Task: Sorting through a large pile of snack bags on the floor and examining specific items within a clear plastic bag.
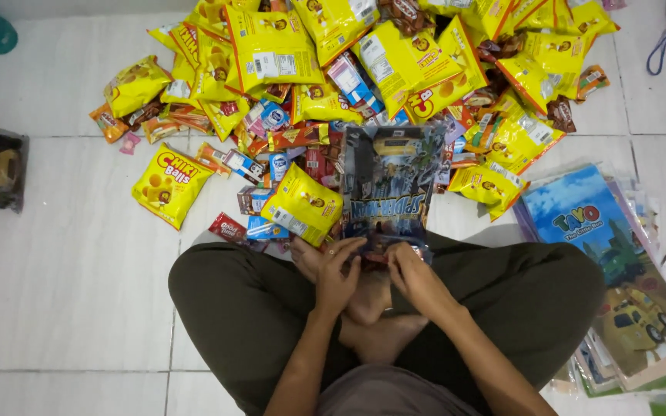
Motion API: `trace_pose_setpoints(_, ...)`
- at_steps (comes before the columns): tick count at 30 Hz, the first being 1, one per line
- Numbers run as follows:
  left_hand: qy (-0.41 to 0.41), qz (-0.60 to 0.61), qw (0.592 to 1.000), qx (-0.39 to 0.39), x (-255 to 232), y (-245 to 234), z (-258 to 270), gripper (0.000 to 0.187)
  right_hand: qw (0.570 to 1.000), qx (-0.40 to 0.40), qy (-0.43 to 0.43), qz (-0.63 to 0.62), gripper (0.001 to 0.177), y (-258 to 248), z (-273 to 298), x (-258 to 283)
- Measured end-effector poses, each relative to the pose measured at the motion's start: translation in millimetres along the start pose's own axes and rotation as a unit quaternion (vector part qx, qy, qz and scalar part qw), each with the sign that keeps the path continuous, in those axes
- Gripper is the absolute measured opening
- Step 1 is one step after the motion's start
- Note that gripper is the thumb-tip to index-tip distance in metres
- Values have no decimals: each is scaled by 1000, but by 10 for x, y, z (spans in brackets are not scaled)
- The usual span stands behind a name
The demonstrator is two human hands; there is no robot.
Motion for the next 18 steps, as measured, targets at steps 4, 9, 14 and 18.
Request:
trace_pose_setpoints(4, 8, -7, 1000, 3, -3, 16, -2, 37, 993, -57, -100, 4, 14, -217, -98, 155)
trace_pose_setpoints(9, -5, 5, 1000, 11, 48, 37, 4, 37, 977, -209, -34, 8, 6, -809, -474, -527)
trace_pose_setpoints(14, -4, 0, 1000, 12, 17, 29, 2, 37, 879, -350, 196, 257, 20, -1231, -939, -2100)
trace_pose_setpoints(18, -13, -5, 999, 33, -9, 37, -1, 36, 863, -304, 374, 150, 46, -1231, -1123, -2781)
Point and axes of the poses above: each hand's wrist, its own z-axis away from the middle knuckle, its own y-axis out of the palm, x = y × z, the point moved 6 cm from there along -z, towards the middle knuckle, and after that the axes turned 3 degrees about -z, right-handed, at the moved point
